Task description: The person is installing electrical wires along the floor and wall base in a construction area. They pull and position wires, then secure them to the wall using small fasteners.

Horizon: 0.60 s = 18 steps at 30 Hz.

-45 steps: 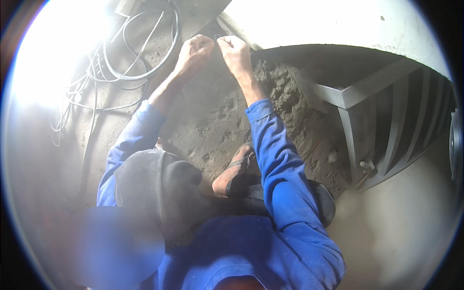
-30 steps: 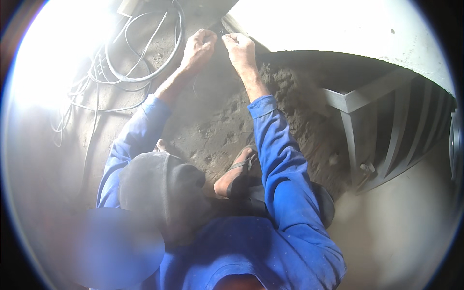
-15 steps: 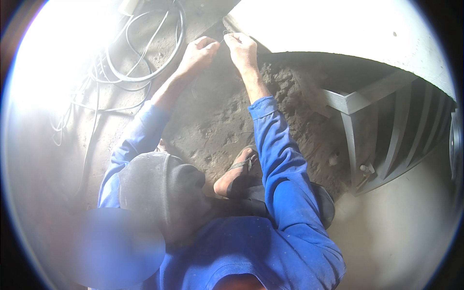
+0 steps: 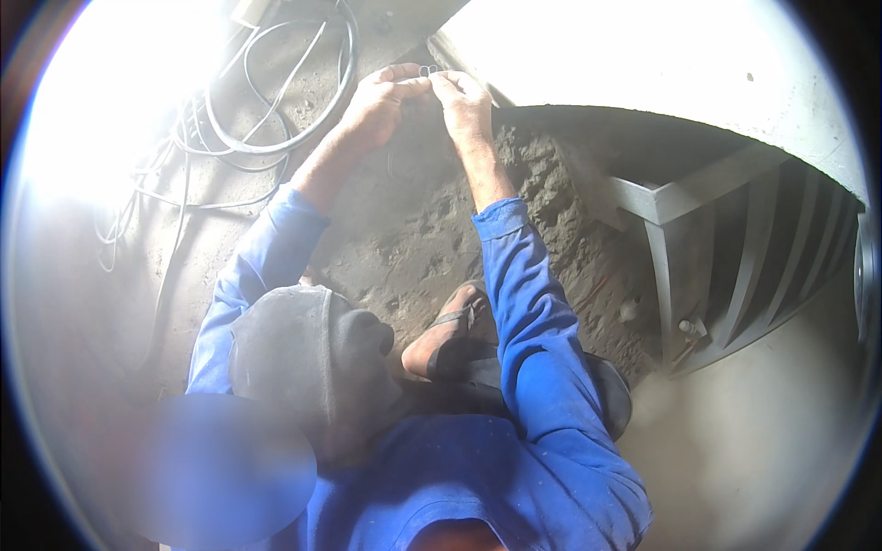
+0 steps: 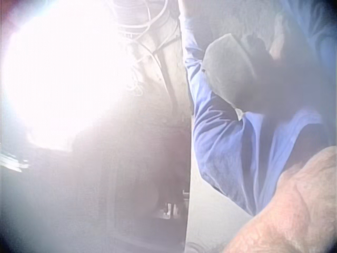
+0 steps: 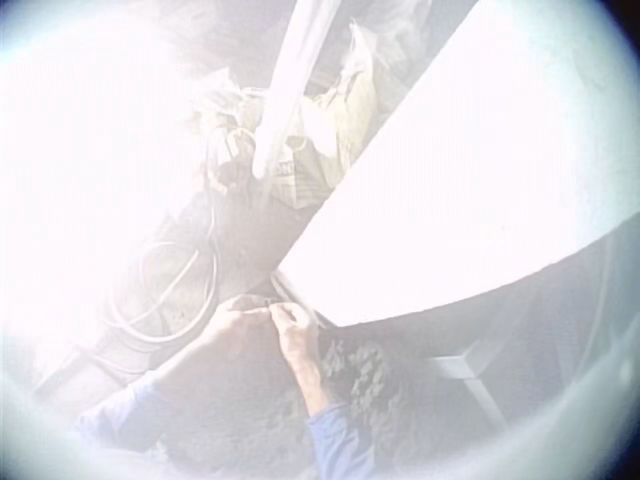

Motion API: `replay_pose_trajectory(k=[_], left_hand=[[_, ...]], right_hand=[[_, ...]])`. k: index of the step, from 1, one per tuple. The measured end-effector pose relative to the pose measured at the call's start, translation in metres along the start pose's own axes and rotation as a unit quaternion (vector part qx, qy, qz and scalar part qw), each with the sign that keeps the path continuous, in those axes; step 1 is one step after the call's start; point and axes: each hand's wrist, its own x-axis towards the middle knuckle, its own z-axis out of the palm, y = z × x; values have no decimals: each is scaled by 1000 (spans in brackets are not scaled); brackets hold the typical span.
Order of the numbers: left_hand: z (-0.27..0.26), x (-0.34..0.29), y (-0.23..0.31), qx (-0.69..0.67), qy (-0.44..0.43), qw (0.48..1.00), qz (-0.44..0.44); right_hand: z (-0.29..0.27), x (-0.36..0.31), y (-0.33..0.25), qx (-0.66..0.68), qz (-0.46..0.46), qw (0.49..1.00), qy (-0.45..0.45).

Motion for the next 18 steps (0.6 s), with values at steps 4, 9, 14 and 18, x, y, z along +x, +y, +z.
replay_pose_trajectory(k=[4,9,14,18], left_hand=[[-5,7,-8,-59,-7,998,-3],[-1,2,-3,40,43,998,26],[1,-10,7,179,67,980,53],[0,-12,6,174,68,981,58]], right_hand=[[4,-3,1,32,-13,999,-1],[7,-2,3,4,-43,999,8],[6,-4,1,-16,-42,999,4],[7,-7,2,-29,-41,999,6]])
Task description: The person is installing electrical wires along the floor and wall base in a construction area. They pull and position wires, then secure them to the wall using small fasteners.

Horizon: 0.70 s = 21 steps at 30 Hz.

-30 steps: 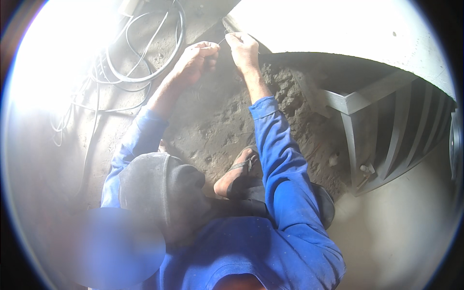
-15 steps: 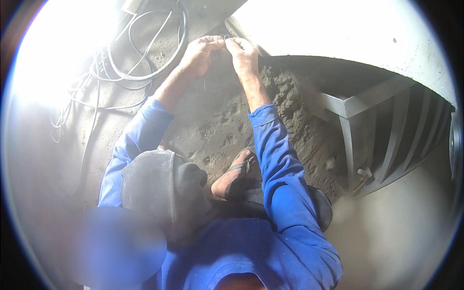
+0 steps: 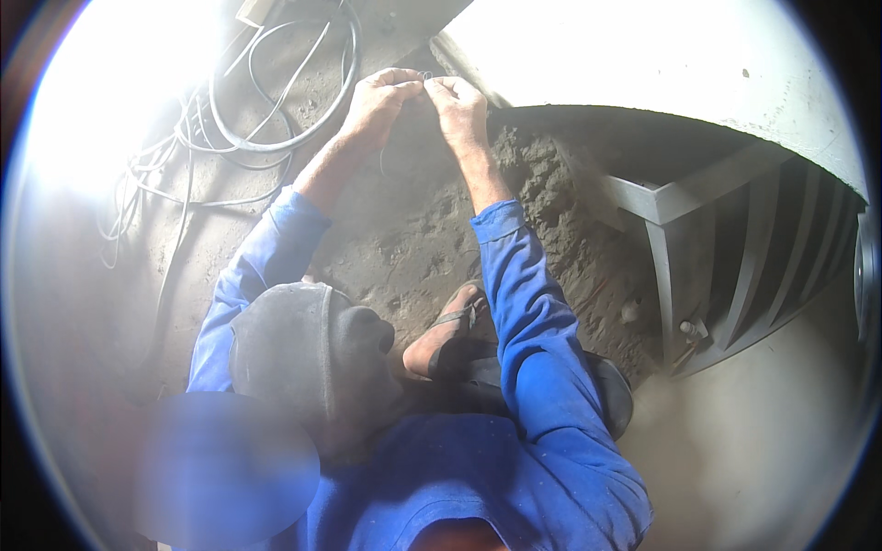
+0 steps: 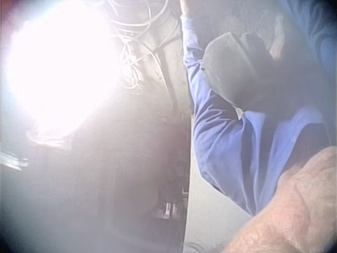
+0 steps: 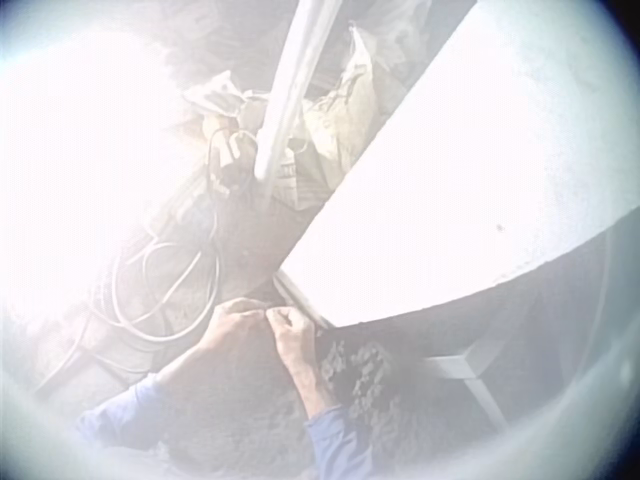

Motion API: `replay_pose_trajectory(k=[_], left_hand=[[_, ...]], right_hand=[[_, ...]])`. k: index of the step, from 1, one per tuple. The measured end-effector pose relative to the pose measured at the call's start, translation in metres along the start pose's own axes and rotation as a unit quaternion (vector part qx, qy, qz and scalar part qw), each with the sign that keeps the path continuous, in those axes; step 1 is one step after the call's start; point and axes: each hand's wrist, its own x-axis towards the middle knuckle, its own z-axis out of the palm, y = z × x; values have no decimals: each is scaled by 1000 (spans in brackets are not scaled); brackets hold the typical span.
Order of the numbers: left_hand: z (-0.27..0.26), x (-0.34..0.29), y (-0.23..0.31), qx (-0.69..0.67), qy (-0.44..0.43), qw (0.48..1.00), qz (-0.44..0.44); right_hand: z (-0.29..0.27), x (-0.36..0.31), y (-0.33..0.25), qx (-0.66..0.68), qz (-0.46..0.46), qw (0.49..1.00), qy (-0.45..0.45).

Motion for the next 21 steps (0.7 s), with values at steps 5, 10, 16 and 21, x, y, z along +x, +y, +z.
replay_pose_trajectory(k=[5,10,16,21], left_hand=[[-2,4,-6,-6,-2,1000,13],[-4,4,-7,-24,-3,1000,-5],[-4,-1,-3,-110,-19,993,-35],[-4,1,-5,-153,-22,988,-29]], right_hand=[[0,0,3,-1,3,1000,-7],[1,0,8,24,5,1000,-9],[0,0,9,62,37,997,-19],[-3,-1,7,78,73,994,-27]])
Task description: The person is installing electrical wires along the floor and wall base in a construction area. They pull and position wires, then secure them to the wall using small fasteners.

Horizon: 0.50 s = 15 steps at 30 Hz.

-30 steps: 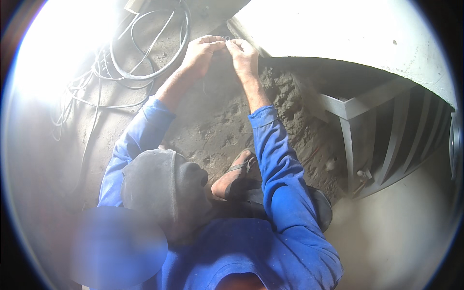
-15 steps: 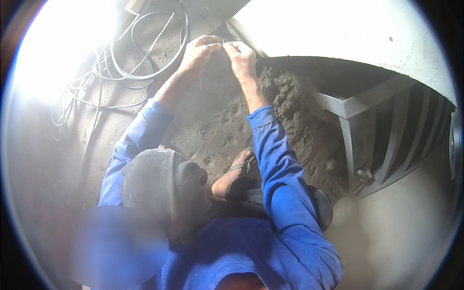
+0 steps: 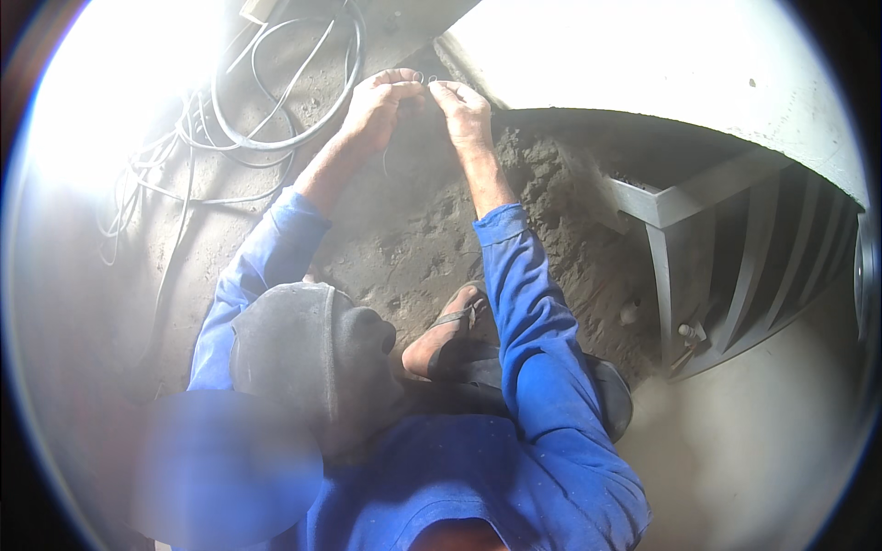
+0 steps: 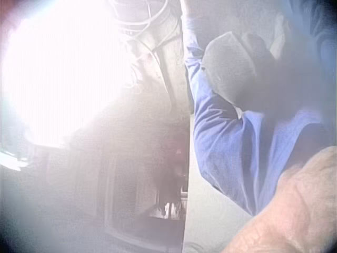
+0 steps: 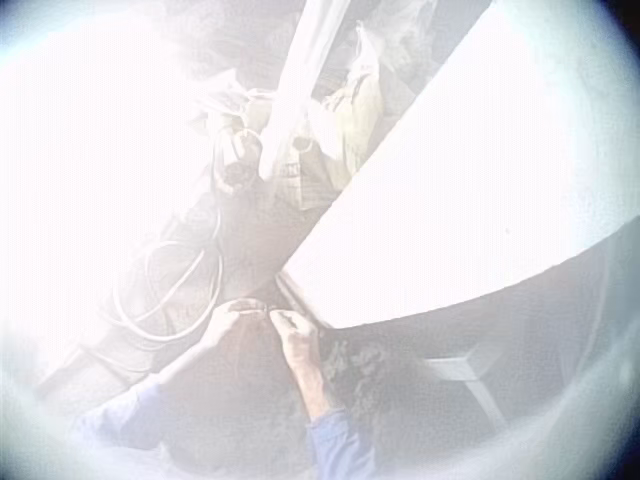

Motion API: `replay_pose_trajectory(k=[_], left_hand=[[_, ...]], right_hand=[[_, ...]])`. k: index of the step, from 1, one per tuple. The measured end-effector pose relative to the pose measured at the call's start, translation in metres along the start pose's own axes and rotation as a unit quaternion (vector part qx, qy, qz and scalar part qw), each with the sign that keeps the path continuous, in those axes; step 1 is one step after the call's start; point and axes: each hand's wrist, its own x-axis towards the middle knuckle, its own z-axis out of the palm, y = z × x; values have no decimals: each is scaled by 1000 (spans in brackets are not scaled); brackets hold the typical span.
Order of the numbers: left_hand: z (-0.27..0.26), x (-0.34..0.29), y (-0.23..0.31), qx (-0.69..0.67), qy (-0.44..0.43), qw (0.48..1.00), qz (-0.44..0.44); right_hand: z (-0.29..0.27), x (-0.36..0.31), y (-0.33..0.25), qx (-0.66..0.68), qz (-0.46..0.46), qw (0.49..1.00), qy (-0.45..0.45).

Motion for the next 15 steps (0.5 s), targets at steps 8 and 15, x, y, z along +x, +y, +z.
replay_pose_trajectory(k=[8,15], left_hand=[[-3,9,-10,-11,15,1000,13],[-4,2,-3,-145,-57,988,1]], right_hand=[[-2,-2,-1,-47,-18,999,-8],[-10,-7,-14,-48,-18,999,17]])
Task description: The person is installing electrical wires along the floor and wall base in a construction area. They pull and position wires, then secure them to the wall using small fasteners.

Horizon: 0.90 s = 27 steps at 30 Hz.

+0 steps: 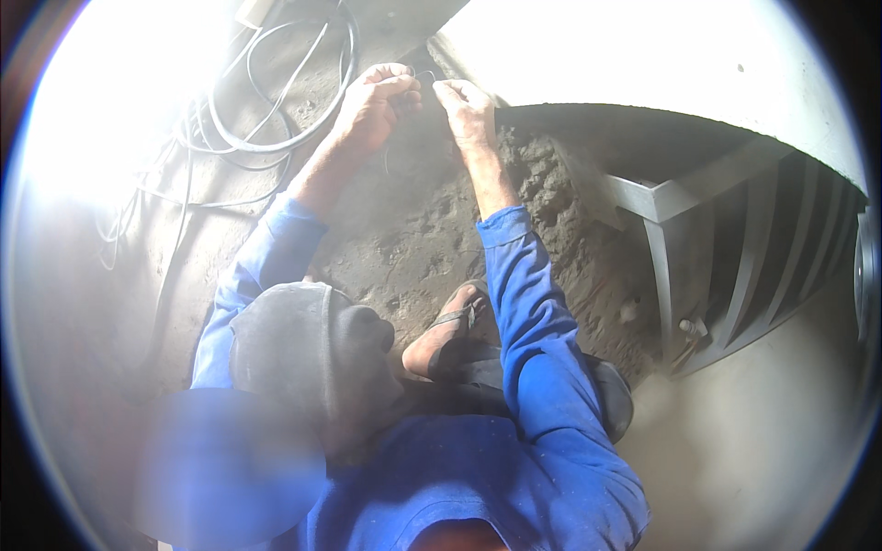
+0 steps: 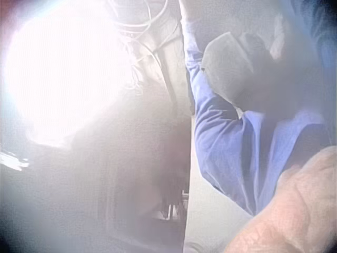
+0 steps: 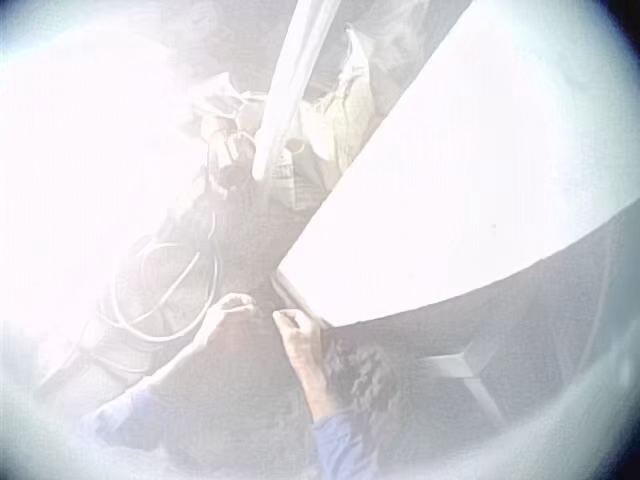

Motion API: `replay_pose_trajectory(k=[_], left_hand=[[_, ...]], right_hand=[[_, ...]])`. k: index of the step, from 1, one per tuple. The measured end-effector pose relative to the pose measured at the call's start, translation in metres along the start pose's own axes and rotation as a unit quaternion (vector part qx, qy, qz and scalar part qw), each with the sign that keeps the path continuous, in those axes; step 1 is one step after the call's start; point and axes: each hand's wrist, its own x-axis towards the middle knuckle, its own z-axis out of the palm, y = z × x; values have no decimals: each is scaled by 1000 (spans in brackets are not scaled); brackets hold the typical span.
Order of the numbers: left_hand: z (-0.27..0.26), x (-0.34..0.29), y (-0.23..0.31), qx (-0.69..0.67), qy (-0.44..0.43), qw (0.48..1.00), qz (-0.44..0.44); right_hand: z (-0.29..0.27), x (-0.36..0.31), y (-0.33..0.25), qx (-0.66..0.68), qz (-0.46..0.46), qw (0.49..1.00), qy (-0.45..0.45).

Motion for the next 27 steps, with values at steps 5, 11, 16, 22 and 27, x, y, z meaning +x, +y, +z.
replay_pose_trajectory(k=[5,11,16,22,27], left_hand=[[-1,-2,12,-50,-38,996,-60],[4,-10,6,70,51,995,-55],[3,-6,24,-50,39,990,-123],[9,14,42,-90,86,983,-134],[20,21,49,-50,96,989,-97]], right_hand=[[1,-2,-4,9,-1,1000,-7],[3,-2,-2,-18,-79,997,-10],[9,6,-11,-69,-86,994,-18],[13,17,-17,-100,-129,987,-17],[25,36,-22,-108,-83,991,-6]])
